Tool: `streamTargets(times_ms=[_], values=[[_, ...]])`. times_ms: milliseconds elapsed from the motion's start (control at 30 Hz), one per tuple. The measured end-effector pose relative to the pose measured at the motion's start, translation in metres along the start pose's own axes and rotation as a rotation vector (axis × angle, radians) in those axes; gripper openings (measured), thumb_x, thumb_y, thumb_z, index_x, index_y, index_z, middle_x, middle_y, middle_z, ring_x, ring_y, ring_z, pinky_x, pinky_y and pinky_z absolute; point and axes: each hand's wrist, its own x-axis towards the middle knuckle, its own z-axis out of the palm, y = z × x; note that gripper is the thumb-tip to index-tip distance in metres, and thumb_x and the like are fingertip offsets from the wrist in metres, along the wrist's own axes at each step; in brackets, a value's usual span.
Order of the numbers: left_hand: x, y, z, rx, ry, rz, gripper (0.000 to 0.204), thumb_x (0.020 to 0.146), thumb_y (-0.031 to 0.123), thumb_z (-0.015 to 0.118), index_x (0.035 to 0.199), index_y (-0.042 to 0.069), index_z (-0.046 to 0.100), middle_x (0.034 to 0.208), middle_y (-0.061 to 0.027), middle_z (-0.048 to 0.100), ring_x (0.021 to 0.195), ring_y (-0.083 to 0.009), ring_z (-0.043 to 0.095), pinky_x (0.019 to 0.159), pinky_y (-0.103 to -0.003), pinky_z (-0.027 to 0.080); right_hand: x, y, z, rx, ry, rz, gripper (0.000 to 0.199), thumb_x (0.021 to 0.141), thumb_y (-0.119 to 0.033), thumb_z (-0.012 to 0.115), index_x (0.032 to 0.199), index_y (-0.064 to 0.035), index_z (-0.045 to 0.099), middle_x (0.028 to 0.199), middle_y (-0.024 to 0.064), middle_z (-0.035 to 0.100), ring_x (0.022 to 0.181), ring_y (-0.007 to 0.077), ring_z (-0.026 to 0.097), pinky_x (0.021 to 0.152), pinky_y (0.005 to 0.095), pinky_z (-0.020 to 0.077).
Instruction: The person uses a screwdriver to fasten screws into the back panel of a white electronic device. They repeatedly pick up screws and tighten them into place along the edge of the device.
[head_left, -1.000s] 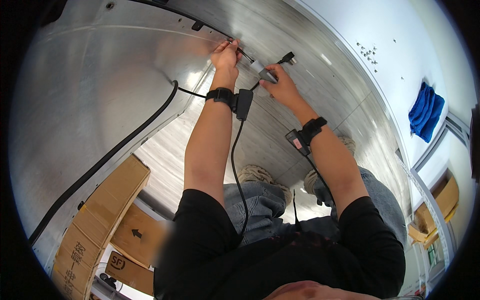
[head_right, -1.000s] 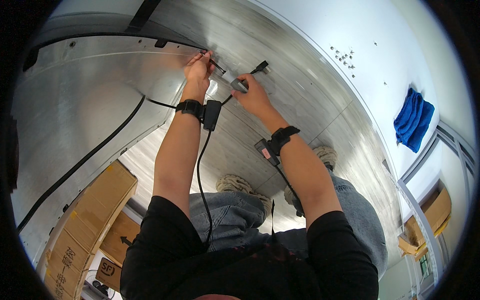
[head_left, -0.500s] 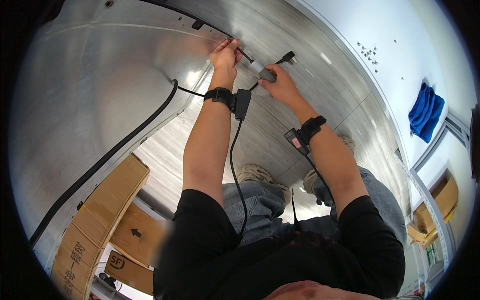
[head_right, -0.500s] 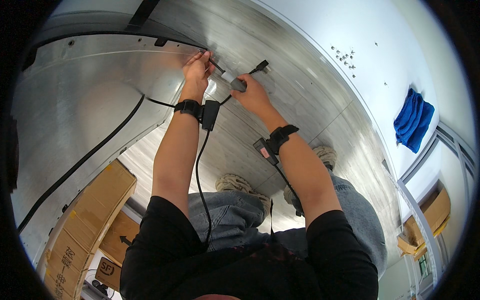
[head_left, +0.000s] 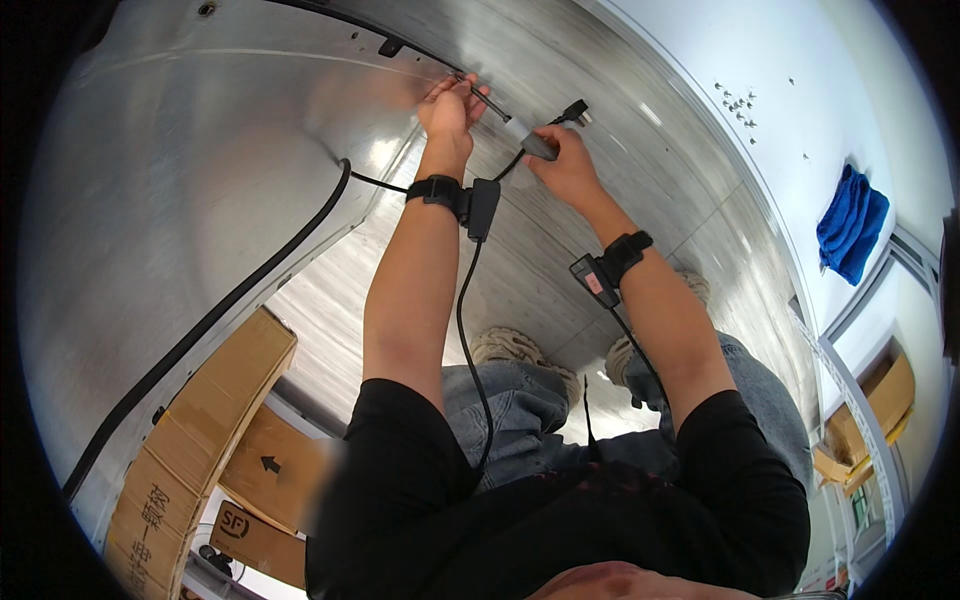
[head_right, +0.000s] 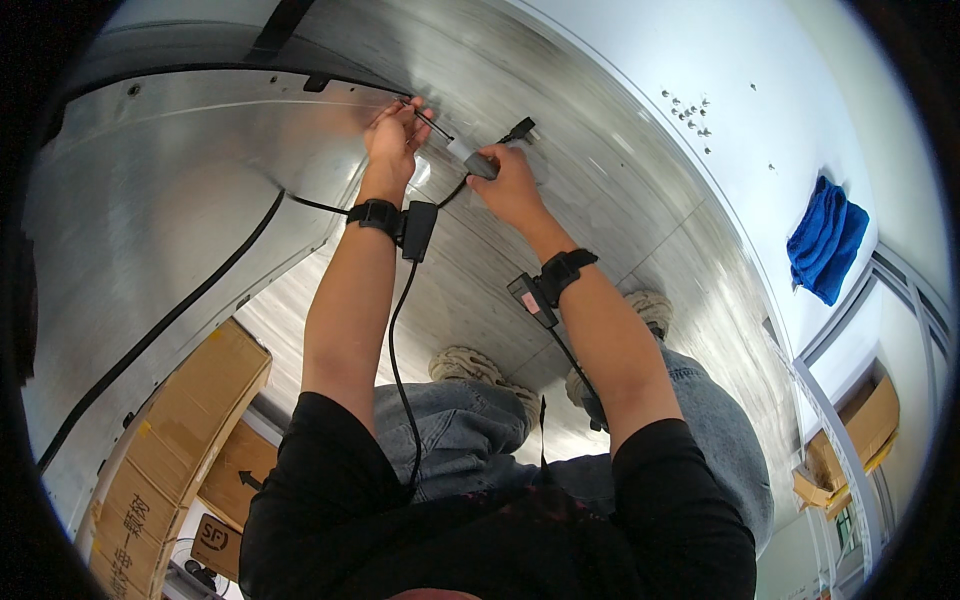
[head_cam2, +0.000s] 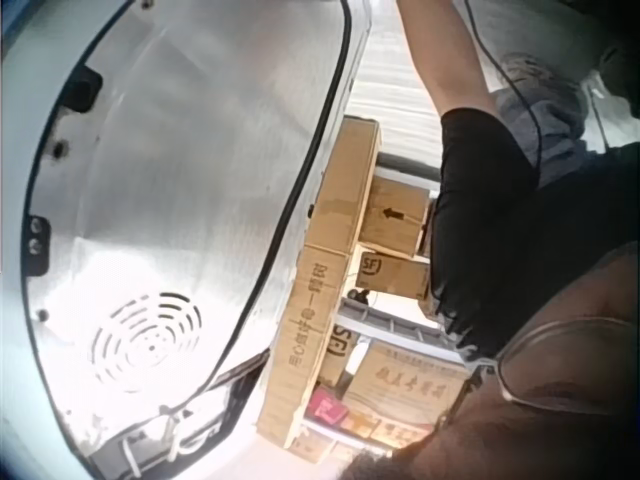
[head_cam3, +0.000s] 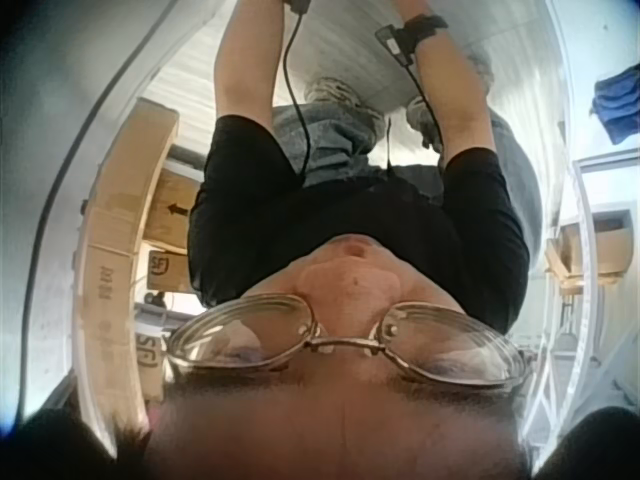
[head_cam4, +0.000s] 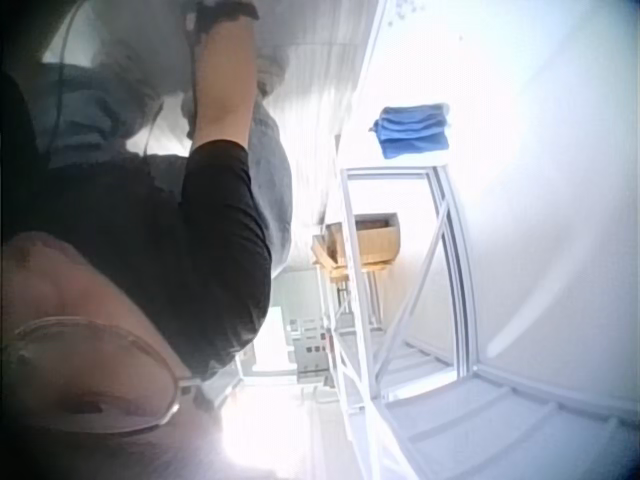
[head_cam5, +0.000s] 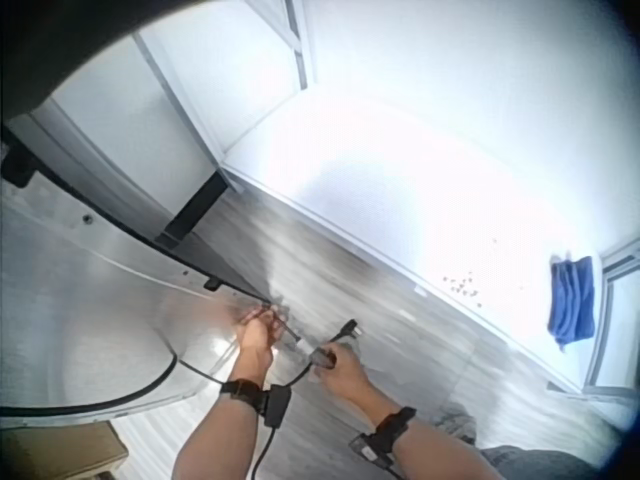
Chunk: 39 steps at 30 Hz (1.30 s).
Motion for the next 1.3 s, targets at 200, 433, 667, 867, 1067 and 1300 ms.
streamTargets(times_ms=[200, 433, 667, 867, 1067, 1300], values=[[0.001, 0.001, -0.006, -0.073, -0.085, -0.040, 0.016, 0.091, 0.011, 0.045, 0.104, 0.007, 0.053, 0.101, -0.0049, 0.064, 0.089, -0.0228, 0.065, 0.074, -0.033, 0.049, -0.002, 0.007, -0.001, -0.016, 0.034, -0.025, 0.043, 0.070, -0.014, 0.076, 0.108, -0.0067, 0.057, 0.101, 0.0138, 0.050, 0.092, 0.0264, 0.054, 0.081, 0.0361, 0.0455], [0.008, -0.002, -0.003, -0.179, -0.042, -0.109, 0.014, 0.094, 0.020, 0.046, 0.101, 0.010, 0.054, 0.098, -0.0015, 0.063, 0.090, -0.0213, 0.062, 0.076, -0.035, 0.047, 0.001, 0.005, 0.002, 0.004, 0.022, -0.006, 0.045, 0.069, -0.017, 0.077, 0.109, -0.0078, 0.059, 0.102, 0.0149, 0.052, 0.093, 0.0278, 0.055, 0.082, 0.0362, 0.0453], [0.012, -0.005, 0.003, -0.214, 0.035, -0.124, 0.014, 0.093, 0.023, 0.047, 0.096, 0.011, 0.054, 0.093, -0.0009, 0.062, 0.082, -0.0173, 0.060, 0.068, -0.032, 0.048, -0.004, 0.001, -0.001, 0.004, 0.021, 0.023, 0.045, 0.069, -0.017, 0.077, 0.109, -0.0075, 0.059, 0.101, 0.0145, 0.053, 0.093, 0.0283, 0.056, 0.082, 0.0360, 0.0456], [0.008, -0.002, 0.005, -0.165, 0.036, -0.100, 0.014, 0.092, 0.022, 0.046, 0.092, 0.011, 0.054, 0.089, -0.0017, 0.062, 0.077, -0.0170, 0.059, 0.067, -0.030, 0.047, -0.006, 0.003, 0.001, 0.024, 0.029, 0.022, 0.044, 0.070, -0.017, 0.077, 0.109, -0.0062, 0.060, 0.102, 0.0145, 0.054, 0.093, 0.0274, 0.056, 0.083, 0.0358, 0.0457], [0.008, -0.005, 0.005, -0.197, 0.018, -0.079, 0.015, 0.090, 0.022, 0.046, 0.092, 0.011, 0.054, 0.093, -0.0031, 0.062, 0.084, -0.0191, 0.058, 0.072, -0.033, 0.046, -0.008, 0.001, -0.001, 0.067, 0.007, 0.043, 0.042, 0.070, -0.016, 0.076, 0.108, -0.0048, 0.060, 0.102, 0.0142, 0.055, 0.093, 0.0262, 0.056, 0.083, 0.0349, 0.0455], [0.006, -0.014, 0.015, -0.236, -0.080, -0.064, 0.021, 0.088, 0.020, 0.049, 0.103, 0.007, 0.056, 0.094, -0.0036, 0.062, 0.084, -0.0191, 0.056, 0.072, -0.032, 0.045, -0.021, 0.011, -0.015, 0.261, 0.024, 0.105, 0.038, 0.071, -0.013, 0.074, 0.105, -0.0029, 0.060, 0.097, 0.0095, 0.057, 0.088, 0.0211, 0.056, 0.079, 0.0327, 0.0454]])
